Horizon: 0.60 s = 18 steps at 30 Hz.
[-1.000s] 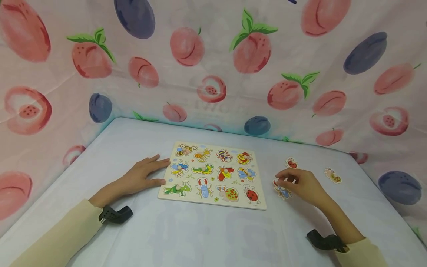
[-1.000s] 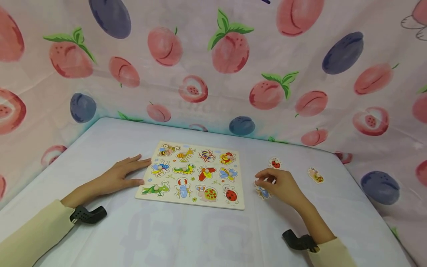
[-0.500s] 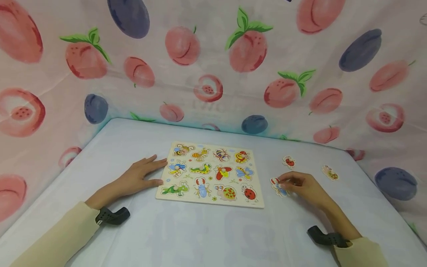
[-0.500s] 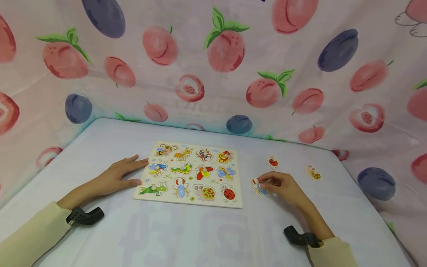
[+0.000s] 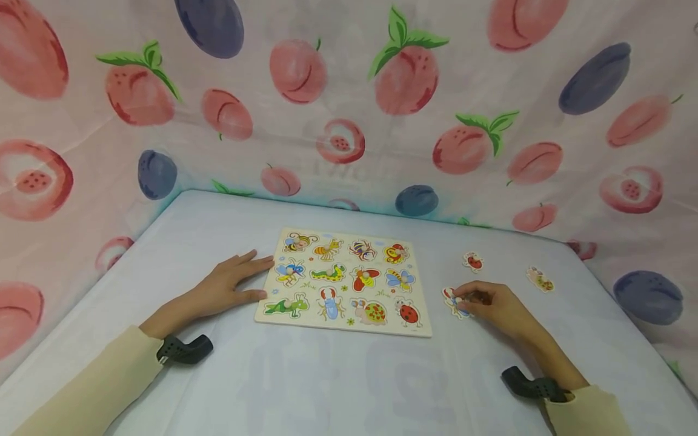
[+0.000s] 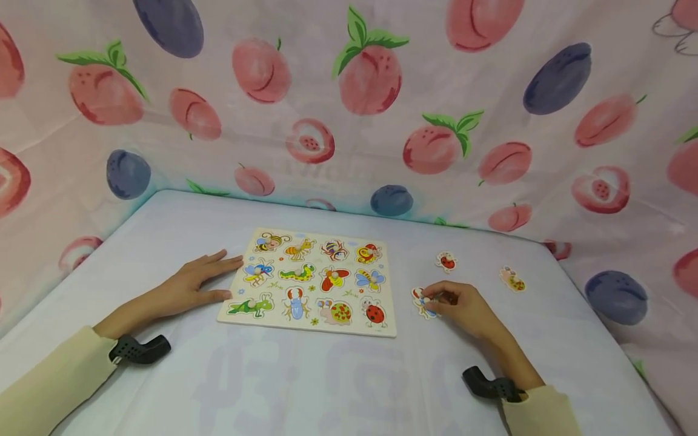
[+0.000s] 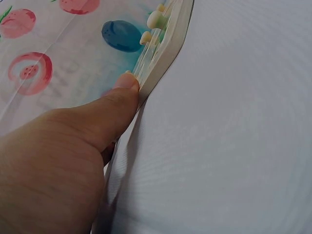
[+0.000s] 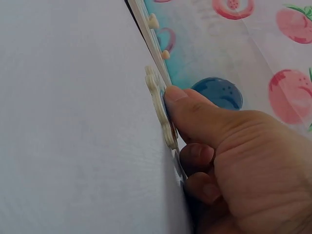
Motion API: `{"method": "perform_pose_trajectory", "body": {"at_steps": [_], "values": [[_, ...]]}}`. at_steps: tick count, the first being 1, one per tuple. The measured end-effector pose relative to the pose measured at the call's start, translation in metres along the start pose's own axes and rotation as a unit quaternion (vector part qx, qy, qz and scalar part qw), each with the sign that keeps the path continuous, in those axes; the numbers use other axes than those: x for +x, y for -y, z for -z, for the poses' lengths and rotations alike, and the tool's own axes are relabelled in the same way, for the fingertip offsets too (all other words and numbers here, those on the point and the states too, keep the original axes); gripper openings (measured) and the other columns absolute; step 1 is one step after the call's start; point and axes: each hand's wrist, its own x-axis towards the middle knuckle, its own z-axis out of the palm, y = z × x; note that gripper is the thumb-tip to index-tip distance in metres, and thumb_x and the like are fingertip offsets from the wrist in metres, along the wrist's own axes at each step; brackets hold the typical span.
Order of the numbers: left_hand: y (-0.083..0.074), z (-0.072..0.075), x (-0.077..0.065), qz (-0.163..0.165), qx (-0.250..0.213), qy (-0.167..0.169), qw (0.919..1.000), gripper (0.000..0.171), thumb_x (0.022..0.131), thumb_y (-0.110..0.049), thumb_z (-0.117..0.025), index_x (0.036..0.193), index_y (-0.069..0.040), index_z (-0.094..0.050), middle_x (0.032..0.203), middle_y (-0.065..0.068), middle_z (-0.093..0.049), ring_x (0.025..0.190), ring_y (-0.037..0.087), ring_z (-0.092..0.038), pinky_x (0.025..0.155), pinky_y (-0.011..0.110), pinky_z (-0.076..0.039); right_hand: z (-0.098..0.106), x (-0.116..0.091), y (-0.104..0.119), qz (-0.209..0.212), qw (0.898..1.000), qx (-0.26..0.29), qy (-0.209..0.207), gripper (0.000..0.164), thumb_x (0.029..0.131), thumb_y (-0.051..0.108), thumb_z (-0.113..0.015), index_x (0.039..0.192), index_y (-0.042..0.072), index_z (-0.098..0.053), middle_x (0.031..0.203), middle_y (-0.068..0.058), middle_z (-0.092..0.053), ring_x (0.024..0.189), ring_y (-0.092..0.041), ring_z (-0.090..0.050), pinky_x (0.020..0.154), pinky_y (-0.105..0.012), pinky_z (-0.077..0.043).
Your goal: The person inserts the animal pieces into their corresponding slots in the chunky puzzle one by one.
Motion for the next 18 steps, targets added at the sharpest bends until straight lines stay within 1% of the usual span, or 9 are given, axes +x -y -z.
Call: {"method": "perform_pose_trajectory", "body": {"at_steps": [9, 12, 18], "values": [[-0.0029, 0.0017, -0.0002, -0.004, -0.002, 0.002, 1.0, 0.072, 0.088, -0.048, -0.064, 0.146, -0.012, -0.041, 0.151, 0.004, -0.036, 0.142, 0.037, -0.015, 0.109, 0.062, -0.009, -0.0028, 0.0007, -0.0018, 0.01, 1.0, -0.027, -0.009, 0.015, 0.087, 0.02, -0.073, 0.101, 0.017, -0.071, 0.092, 0.0, -0.062, 0.077, -0.018, -0.05, 0.061, -0.023, -0.043], [-0.0028, 0.0014, 0.0, -0.005, -0.002, 0.003, 1.0, 0.072, 0.088, -0.048, -0.064, 0.146, -0.012, -0.042, 0.151, 0.004, -0.036, 0.142, 0.037, -0.015, 0.109, 0.062, -0.009, -0.0044, 0.0001, -0.0031, 0.017, 0.999, -0.041, -0.015, 0.014, 0.087, 0.02, -0.072, 0.101, 0.018, -0.071, 0.091, 0.002, -0.062, 0.076, -0.017, -0.05, 0.061, -0.023, -0.042], [-0.0004, 0.0007, 0.0001, -0.002, 0.0, 0.001, 1.0, 0.073, 0.087, -0.05, -0.064, 0.146, -0.014, -0.041, 0.152, 0.003, -0.035, 0.142, 0.037, -0.014, 0.109, 0.063, -0.009, -0.005, 0.0011, -0.0037, 0.056, 0.996, -0.065, -0.022, 0.014, 0.088, 0.014, -0.071, 0.1, 0.02, -0.071, 0.089, 0.005, -0.061, 0.074, -0.015, -0.05, 0.061, -0.023, -0.043]]}}
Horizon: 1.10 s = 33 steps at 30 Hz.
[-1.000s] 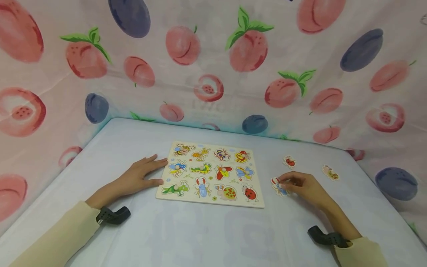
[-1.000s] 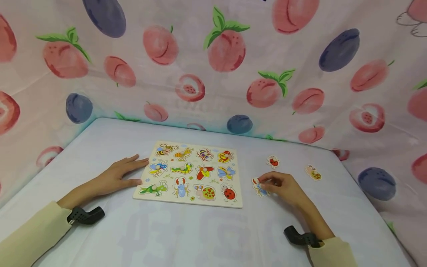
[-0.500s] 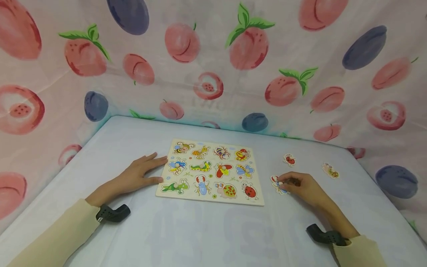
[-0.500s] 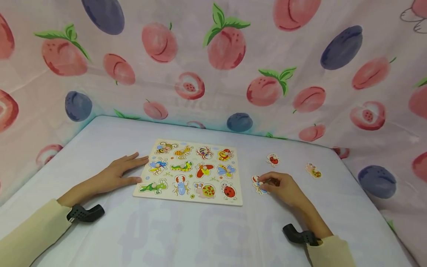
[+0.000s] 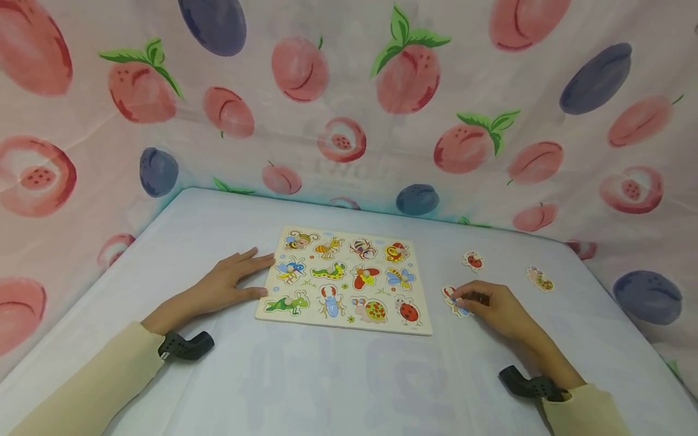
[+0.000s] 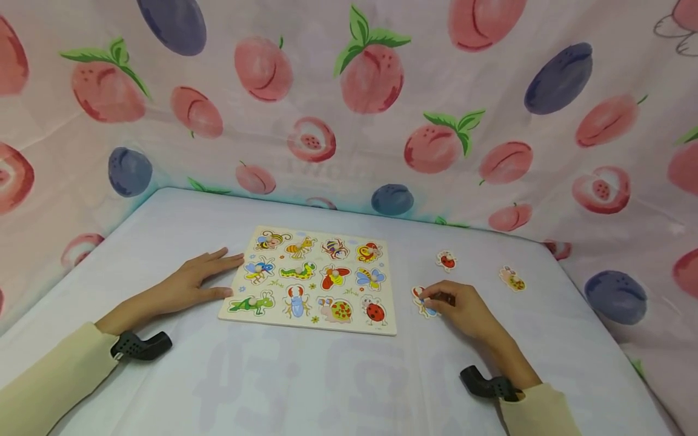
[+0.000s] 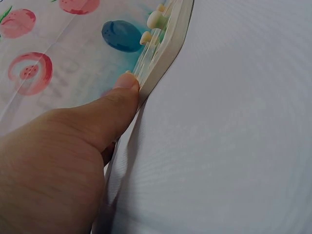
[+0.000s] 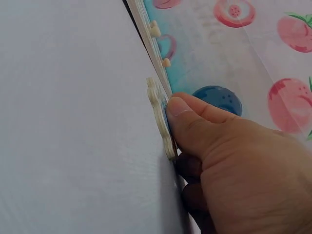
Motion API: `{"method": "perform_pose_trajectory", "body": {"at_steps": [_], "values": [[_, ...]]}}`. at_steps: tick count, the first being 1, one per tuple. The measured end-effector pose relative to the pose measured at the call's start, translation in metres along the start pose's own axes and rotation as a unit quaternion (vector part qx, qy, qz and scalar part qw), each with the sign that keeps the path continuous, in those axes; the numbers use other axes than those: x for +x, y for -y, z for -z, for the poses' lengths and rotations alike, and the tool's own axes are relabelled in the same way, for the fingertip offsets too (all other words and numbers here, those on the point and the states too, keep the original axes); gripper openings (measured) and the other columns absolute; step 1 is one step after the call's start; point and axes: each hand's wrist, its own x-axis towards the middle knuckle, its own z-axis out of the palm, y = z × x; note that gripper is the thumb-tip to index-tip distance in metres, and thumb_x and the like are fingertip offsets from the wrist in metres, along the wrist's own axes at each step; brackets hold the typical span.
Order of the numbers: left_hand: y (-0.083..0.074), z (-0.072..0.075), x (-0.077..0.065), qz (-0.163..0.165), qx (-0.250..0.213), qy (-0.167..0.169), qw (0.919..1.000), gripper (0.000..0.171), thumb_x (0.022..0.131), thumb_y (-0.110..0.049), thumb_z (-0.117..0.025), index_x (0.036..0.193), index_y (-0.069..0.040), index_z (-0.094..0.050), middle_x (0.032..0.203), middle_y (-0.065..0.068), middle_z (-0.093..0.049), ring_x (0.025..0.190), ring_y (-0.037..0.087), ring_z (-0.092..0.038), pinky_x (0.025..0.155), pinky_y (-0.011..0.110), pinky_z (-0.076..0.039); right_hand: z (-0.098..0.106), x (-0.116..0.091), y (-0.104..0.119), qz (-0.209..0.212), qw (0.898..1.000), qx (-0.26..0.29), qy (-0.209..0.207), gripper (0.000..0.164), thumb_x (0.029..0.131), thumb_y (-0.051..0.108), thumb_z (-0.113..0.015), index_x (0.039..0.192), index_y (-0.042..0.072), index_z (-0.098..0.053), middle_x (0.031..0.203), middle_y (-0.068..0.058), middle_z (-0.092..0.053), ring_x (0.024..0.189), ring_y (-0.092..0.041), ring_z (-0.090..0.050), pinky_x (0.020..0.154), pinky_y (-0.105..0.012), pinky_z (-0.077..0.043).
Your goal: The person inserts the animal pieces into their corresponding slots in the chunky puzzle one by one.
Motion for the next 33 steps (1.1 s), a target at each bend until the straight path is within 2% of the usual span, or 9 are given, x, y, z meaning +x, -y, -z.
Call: {"method": "perform_pose_trajectory", "body": {"at_steps": [13, 33], "values": [[0.0013, -0.0005, 0.001, 0.003, 0.002, 0.003, 1.0, 0.074, 0.087, -0.051, -0.063, 0.147, -0.014, -0.041, 0.152, 0.003, -0.035, 0.143, 0.036, -0.014, 0.109, 0.062, -0.009, 0.0, 0.0002, 0.0008, 0.047, 0.999, -0.014, -0.011, 0.022, 0.085, 0.0, -0.07, 0.098, 0.018, -0.071, 0.091, 0.006, -0.063, 0.072, -0.012, -0.051, 0.06, -0.022, -0.044], [0.0013, -0.0012, 0.0008, -0.006, -0.001, -0.004, 1.0, 0.073, 0.087, -0.05, -0.064, 0.146, -0.013, -0.042, 0.151, 0.004, -0.036, 0.142, 0.038, -0.015, 0.108, 0.063, -0.01, 0.0016, 0.0008, 0.0021, 0.046, 0.999, 0.0, -0.005, 0.022, 0.087, 0.0, -0.067, 0.099, 0.018, -0.071, 0.097, 0.004, -0.065, 0.08, -0.012, -0.054, 0.067, -0.022, -0.047]]}}
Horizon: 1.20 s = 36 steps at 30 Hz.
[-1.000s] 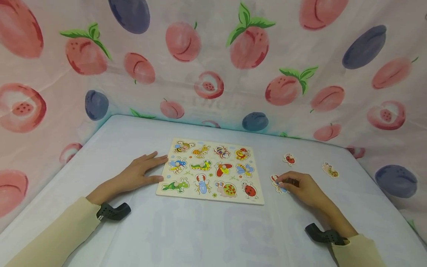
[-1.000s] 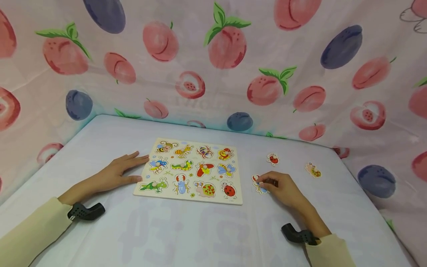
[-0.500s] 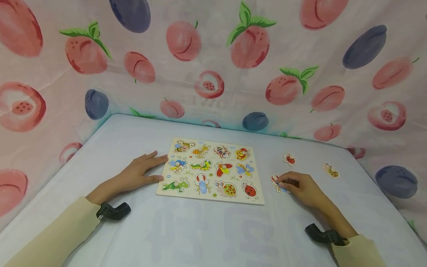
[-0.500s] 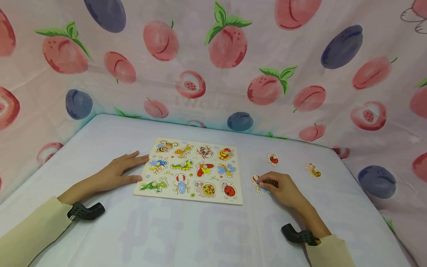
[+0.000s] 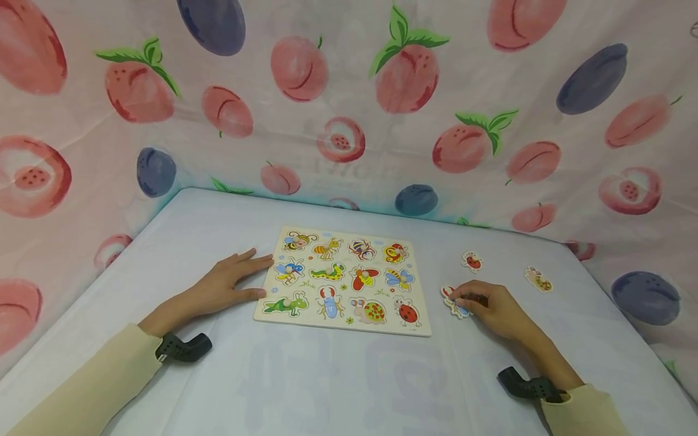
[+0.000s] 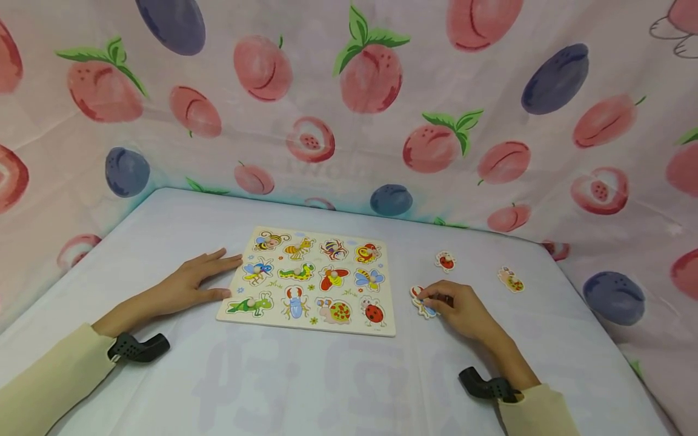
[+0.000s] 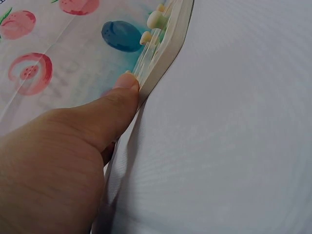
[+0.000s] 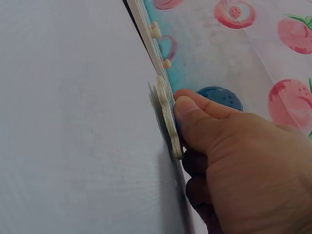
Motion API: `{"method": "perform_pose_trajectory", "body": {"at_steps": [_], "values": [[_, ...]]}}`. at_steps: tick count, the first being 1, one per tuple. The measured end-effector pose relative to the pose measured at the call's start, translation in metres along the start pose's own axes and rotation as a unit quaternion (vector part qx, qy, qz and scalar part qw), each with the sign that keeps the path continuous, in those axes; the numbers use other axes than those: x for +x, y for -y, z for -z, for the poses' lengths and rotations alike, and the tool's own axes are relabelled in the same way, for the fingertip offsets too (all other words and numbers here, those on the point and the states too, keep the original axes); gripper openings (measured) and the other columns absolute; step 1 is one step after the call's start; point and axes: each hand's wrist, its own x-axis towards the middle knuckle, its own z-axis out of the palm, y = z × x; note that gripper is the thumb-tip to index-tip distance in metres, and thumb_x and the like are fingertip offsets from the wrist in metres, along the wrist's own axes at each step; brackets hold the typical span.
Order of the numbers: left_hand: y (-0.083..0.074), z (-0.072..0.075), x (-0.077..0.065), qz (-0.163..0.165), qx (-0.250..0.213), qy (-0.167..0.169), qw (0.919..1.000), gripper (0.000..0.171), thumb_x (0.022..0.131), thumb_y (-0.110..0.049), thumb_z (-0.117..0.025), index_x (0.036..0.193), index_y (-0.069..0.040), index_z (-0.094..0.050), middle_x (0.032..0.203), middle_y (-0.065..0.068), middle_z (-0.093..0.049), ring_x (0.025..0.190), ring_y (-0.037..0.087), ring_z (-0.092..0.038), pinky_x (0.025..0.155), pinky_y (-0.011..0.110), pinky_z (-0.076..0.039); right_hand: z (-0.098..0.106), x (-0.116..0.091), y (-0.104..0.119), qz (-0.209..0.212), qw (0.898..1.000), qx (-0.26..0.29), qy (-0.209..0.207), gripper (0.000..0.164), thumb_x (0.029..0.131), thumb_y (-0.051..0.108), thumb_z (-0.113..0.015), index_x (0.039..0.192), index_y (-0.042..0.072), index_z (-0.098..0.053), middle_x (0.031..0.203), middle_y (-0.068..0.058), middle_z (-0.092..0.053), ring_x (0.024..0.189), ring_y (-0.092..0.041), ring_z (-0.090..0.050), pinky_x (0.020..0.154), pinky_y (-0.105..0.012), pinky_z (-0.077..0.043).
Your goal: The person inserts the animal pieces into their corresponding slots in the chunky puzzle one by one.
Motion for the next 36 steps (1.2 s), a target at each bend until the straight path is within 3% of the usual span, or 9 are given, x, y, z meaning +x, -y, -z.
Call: {"method": "perform_pose_trajectory", "body": {"at_steps": [10, 18, 36], "values": [[-0.001, 0.0, -0.001, -0.006, 0.003, -0.002, 1.0, 0.072, 0.087, -0.048, -0.065, 0.145, -0.012, -0.042, 0.15, 0.005, -0.037, 0.142, 0.038, -0.016, 0.108, 0.063, -0.011, 0.002, 0.002, 0.001, 0.029, 0.999, 0.008, -0.012, 0.021, 0.087, 0.003, -0.069, 0.1, 0.019, -0.072, 0.093, 0.007, -0.064, 0.074, -0.011, -0.053, 0.062, -0.022, -0.046], [0.001, -0.001, -0.001, -0.001, 0.001, -0.001, 1.0, 0.073, 0.087, -0.049, -0.065, 0.146, -0.012, -0.042, 0.151, 0.004, -0.037, 0.142, 0.037, -0.016, 0.108, 0.062, -0.01, 0.003, 0.004, 0.007, 0.011, 1.0, -0.012, -0.013, 0.021, 0.087, 0.005, -0.069, 0.104, 0.018, -0.07, 0.086, 0.006, -0.059, 0.07, -0.012, -0.049, 0.056, -0.023, -0.042], [0.001, -0.001, 0.0, 0.0, 0.002, 0.0, 1.0, 0.074, 0.087, -0.049, -0.065, 0.146, -0.013, -0.041, 0.151, 0.005, -0.036, 0.142, 0.038, -0.015, 0.108, 0.063, -0.009, 0.004, 0.01, 0.029, 0.037, 0.999, 0.006, 0.004, 0.023, 0.085, 0.003, -0.071, 0.101, 0.02, -0.07, 0.091, 0.008, -0.063, 0.07, -0.012, -0.05, 0.056, -0.023, -0.043]]}}
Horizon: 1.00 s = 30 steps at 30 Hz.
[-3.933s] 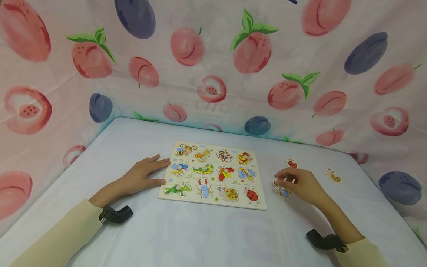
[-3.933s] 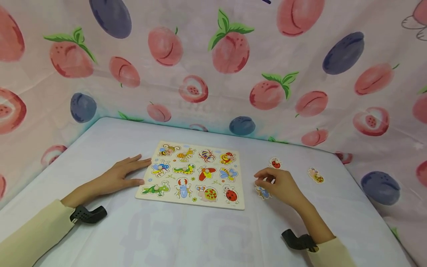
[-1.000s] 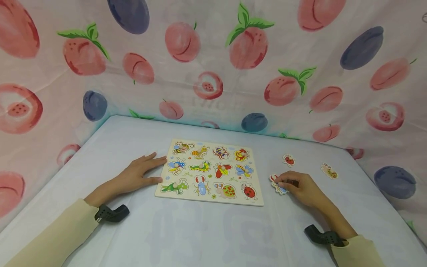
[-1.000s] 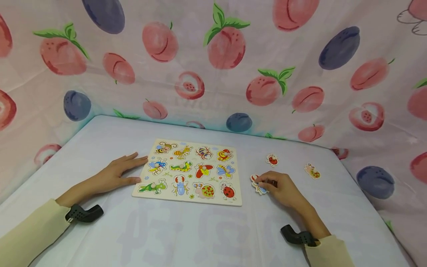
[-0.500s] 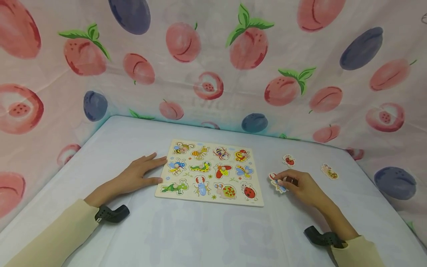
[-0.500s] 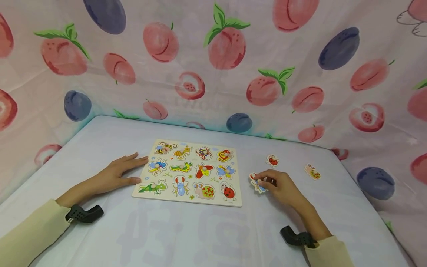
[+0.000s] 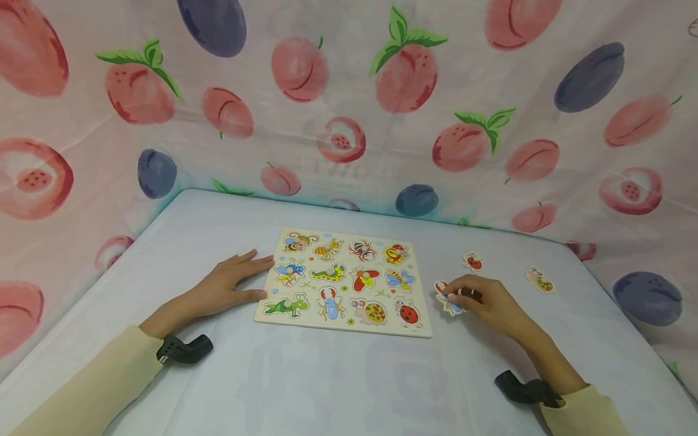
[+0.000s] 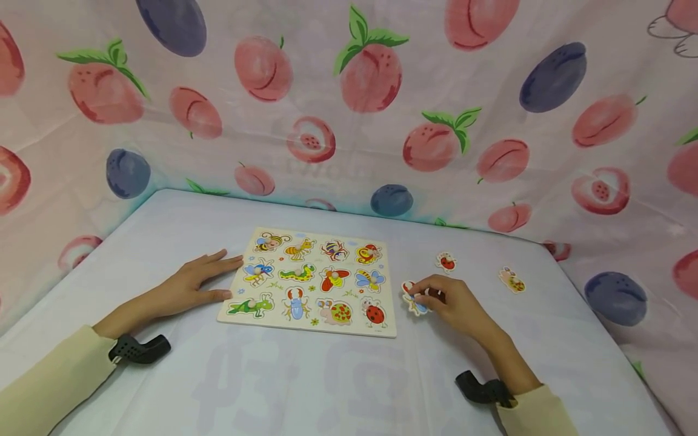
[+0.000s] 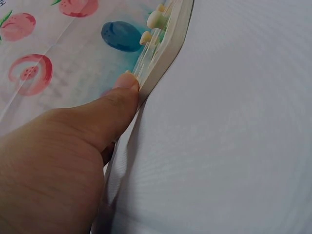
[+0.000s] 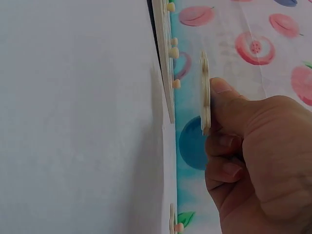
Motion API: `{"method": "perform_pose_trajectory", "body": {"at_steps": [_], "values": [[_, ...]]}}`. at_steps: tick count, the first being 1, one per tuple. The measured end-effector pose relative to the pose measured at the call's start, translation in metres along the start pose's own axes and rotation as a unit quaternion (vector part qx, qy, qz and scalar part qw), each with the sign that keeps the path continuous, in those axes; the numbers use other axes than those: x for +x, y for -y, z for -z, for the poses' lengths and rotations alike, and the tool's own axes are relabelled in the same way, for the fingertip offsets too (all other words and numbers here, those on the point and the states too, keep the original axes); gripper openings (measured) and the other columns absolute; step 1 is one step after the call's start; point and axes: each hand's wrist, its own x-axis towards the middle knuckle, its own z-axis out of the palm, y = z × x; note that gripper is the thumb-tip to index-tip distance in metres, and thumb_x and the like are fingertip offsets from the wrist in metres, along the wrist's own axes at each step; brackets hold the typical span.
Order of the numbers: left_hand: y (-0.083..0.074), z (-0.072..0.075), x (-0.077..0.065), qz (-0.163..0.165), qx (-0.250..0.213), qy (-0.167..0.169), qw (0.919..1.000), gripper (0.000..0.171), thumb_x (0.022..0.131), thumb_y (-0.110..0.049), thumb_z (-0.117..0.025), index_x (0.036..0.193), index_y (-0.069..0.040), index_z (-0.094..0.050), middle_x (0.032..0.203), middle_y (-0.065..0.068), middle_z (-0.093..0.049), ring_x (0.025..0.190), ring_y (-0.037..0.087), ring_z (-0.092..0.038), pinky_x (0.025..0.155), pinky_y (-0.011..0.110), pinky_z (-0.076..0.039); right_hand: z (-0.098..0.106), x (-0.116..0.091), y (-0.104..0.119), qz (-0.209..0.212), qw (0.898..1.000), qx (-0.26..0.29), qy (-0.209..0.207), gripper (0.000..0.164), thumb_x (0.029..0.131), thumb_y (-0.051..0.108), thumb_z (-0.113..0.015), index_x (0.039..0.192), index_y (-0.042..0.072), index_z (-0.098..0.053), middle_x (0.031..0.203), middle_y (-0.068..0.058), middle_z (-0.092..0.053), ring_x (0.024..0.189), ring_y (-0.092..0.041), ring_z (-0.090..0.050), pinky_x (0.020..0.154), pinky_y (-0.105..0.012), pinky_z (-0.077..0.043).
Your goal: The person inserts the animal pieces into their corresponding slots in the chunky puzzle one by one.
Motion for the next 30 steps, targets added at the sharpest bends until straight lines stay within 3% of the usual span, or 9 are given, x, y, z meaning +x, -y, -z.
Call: {"method": "perform_pose_trajectory", "body": {"at_steps": [16, 30], "values": [[0.0, -0.001, 0.0, 0.004, 0.003, -0.003, 1.0, 0.073, 0.087, -0.052, -0.063, 0.146, -0.015, -0.041, 0.152, 0.003, -0.035, 0.142, 0.038, -0.014, 0.108, 0.063, -0.01, -0.005, 0.007, 0.018, 0.047, 0.998, 0.024, 0.02, 0.021, 0.085, 0.004, -0.071, 0.099, 0.02, -0.069, 0.09, 0.011, -0.064, 0.072, -0.01, -0.052, 0.059, -0.022, -0.045], [0.0, 0.0, 0.0, 0.0, 0.001, -0.008, 1.0, 0.071, 0.087, -0.049, -0.064, 0.146, -0.014, -0.043, 0.151, 0.003, -0.037, 0.142, 0.038, -0.016, 0.108, 0.062, -0.011, -0.02, 0.034, 0.045, 0.061, 0.996, 0.051, 0.04, 0.016, 0.086, 0.008, -0.07, 0.099, 0.018, -0.07, 0.096, 0.009, -0.066, 0.081, -0.012, -0.055, 0.068, -0.023, -0.05]]}}
